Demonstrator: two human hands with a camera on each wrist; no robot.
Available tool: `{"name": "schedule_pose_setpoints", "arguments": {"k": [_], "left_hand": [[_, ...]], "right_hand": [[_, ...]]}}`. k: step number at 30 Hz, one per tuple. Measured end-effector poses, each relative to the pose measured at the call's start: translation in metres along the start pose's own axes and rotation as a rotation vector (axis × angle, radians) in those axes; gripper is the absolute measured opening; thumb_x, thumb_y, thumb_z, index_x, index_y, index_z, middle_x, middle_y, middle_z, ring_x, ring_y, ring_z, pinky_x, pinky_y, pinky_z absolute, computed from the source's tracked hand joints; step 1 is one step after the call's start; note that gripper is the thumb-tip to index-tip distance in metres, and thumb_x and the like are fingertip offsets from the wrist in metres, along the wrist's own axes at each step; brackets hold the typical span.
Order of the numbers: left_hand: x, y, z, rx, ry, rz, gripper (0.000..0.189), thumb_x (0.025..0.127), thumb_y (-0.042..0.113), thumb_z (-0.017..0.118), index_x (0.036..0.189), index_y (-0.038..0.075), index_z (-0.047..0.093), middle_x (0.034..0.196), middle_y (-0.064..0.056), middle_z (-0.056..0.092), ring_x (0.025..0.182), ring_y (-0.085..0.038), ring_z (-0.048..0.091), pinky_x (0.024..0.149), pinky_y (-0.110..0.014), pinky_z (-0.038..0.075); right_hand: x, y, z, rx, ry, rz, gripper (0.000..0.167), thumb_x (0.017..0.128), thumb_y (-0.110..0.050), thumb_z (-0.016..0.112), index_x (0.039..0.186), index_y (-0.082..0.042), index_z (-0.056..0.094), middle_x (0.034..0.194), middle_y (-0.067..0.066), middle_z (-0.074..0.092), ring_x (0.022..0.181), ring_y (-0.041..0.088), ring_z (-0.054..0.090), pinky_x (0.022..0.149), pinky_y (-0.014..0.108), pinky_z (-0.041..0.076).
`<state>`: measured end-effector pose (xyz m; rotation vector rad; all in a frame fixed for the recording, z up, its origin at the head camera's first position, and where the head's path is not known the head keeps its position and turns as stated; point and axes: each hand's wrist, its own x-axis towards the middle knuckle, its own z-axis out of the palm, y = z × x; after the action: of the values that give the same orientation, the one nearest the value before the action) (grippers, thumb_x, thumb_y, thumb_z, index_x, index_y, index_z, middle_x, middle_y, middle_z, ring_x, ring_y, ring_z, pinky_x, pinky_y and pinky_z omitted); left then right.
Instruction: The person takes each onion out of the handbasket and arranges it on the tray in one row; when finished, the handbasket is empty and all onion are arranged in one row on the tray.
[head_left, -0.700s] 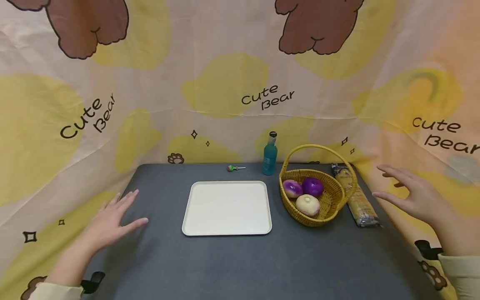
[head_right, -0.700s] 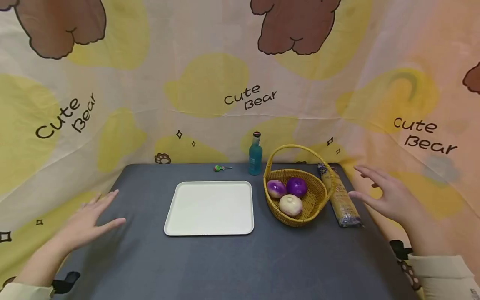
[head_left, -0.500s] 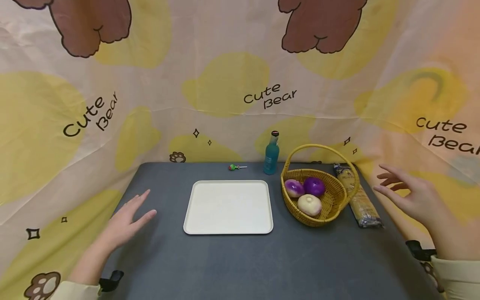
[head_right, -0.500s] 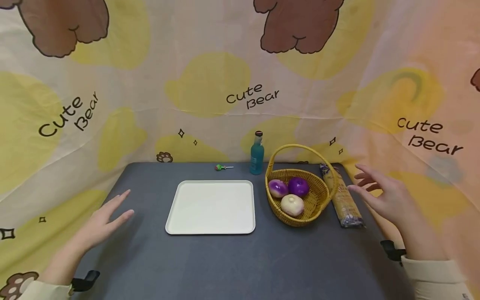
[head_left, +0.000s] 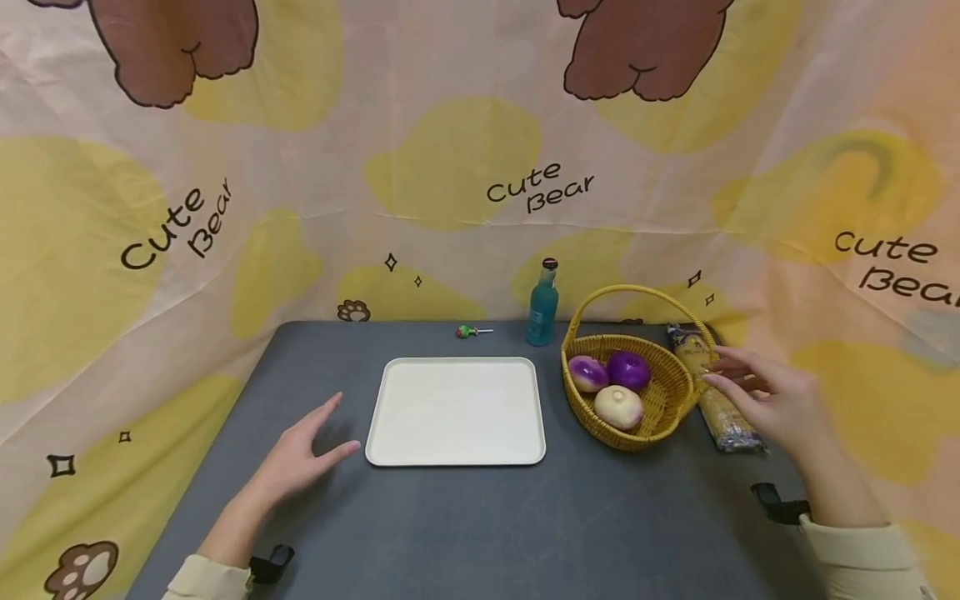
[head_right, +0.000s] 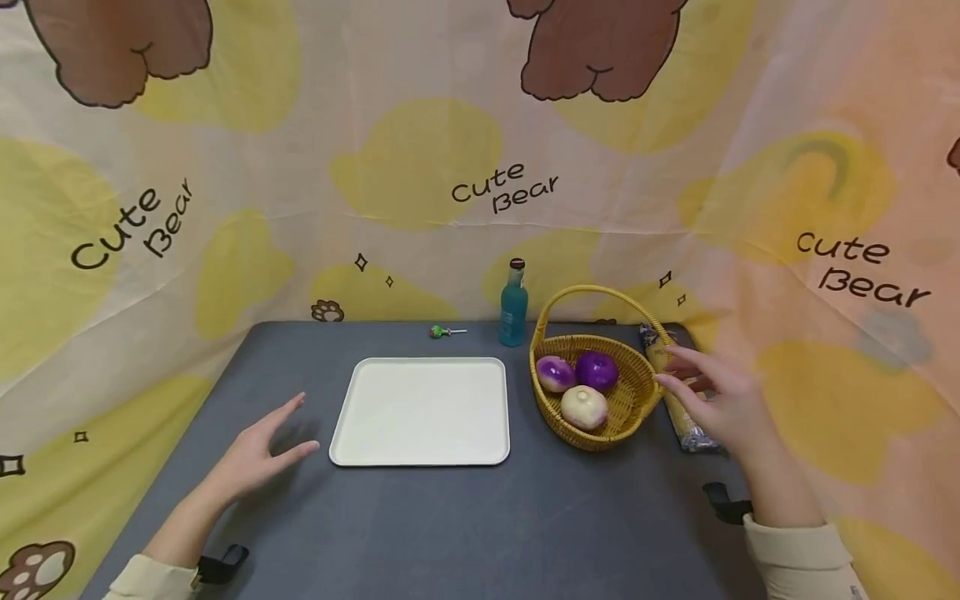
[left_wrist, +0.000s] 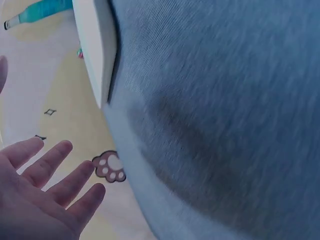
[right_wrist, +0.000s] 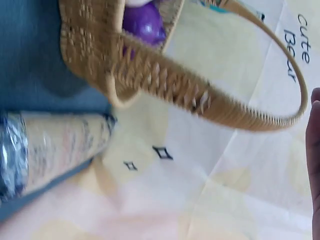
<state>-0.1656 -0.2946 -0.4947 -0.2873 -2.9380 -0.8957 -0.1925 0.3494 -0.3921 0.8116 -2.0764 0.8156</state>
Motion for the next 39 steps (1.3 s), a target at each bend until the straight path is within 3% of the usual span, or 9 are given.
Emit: {"name": "schedule_pose_setpoints", "arguments": {"k": [8,11,15,17,22,28,32,39], "left_hand": [[0.001,0.006,0.016,0.005,-0.042,-0.019,0.097,0.086,0.057,0.074,0.158,0.008,0.033,0.16,-0.021,0.037,0.144,-0.046,0.038,0.111,-0.066,0.034],[0.002,0.008,0.021,0.019,-0.05,-0.017,0.1,0.084,0.058,0.075,0.159,0.008,0.032,0.159,-0.023,0.037,0.144,-0.048,0.036,0.11,-0.068,0.034],[0.005,0.007,0.031,0.038,-0.057,-0.017,0.105,0.08,0.059,0.078,0.159,0.008,0.031,0.16,-0.024,0.034,0.148,-0.048,0.027,0.111,-0.07,0.03],[0.007,0.007,0.036,0.042,-0.064,-0.014,0.108,0.079,0.059,0.079,0.159,0.007,0.03,0.161,-0.024,0.031,0.15,-0.048,0.022,0.112,-0.07,0.028],[0.011,0.011,0.045,0.009,-0.089,-0.033,0.115,0.076,0.058,0.082,0.16,0.006,0.025,0.162,-0.026,0.028,0.15,-0.049,0.021,0.113,-0.07,0.027],[0.012,0.011,0.051,-0.031,-0.162,-0.077,0.12,0.075,0.056,0.084,0.161,0.002,0.02,0.162,-0.026,0.028,0.149,-0.05,0.024,0.114,-0.067,0.027],[0.013,0.012,0.053,-0.02,-0.177,-0.09,0.122,0.072,0.057,0.086,0.159,-0.001,0.023,0.161,-0.028,0.03,0.148,-0.051,0.026,0.114,-0.067,0.028],[0.015,0.013,0.054,-0.032,-0.179,-0.071,0.117,0.073,0.053,0.087,0.158,-0.002,0.028,0.16,-0.027,0.032,0.15,-0.051,0.02,0.114,-0.068,0.026]], "right_hand": [[-0.009,-0.008,0.027,0.093,-0.036,0.033,0.041,0.087,-0.03,0.08,0.109,0.004,0.075,0.084,0.017,0.075,0.084,-0.008,0.069,0.071,0.01,0.054],[-0.011,-0.01,0.036,0.105,-0.046,0.044,0.035,0.08,-0.01,0.086,0.11,0.002,0.076,0.086,0.013,0.076,0.084,-0.006,0.07,0.071,0.01,0.054],[-0.015,-0.012,0.047,0.093,-0.088,0.107,0.053,0.064,0.014,0.086,0.114,-0.002,0.075,0.091,0.011,0.077,0.084,-0.002,0.07,0.071,0.012,0.055],[-0.018,-0.012,0.051,0.069,-0.126,0.168,0.056,0.064,0.014,0.086,0.115,-0.005,0.075,0.096,0.012,0.077,0.083,-0.001,0.069,0.07,0.014,0.055],[-0.023,-0.01,0.063,0.001,-0.26,0.311,0.043,0.08,-0.004,0.085,0.121,-0.008,0.073,0.113,0.011,0.075,0.09,0.012,0.071,0.072,0.025,0.059],[-0.028,-0.002,0.077,-0.103,-0.438,0.412,0.051,0.087,-0.022,0.081,0.133,-0.007,0.065,0.13,0.018,0.065,0.108,0.038,0.065,0.086,0.055,0.054],[-0.031,0.003,0.083,-0.075,-0.5,0.469,0.058,0.088,-0.022,0.08,0.139,-0.004,0.058,0.138,0.023,0.057,0.121,0.046,0.057,0.094,0.063,0.048],[-0.031,0.005,0.094,0.005,-0.541,0.512,0.062,0.085,-0.018,0.082,0.139,0.0,0.057,0.141,0.028,0.054,0.13,0.05,0.05,0.103,0.067,0.041]]}}
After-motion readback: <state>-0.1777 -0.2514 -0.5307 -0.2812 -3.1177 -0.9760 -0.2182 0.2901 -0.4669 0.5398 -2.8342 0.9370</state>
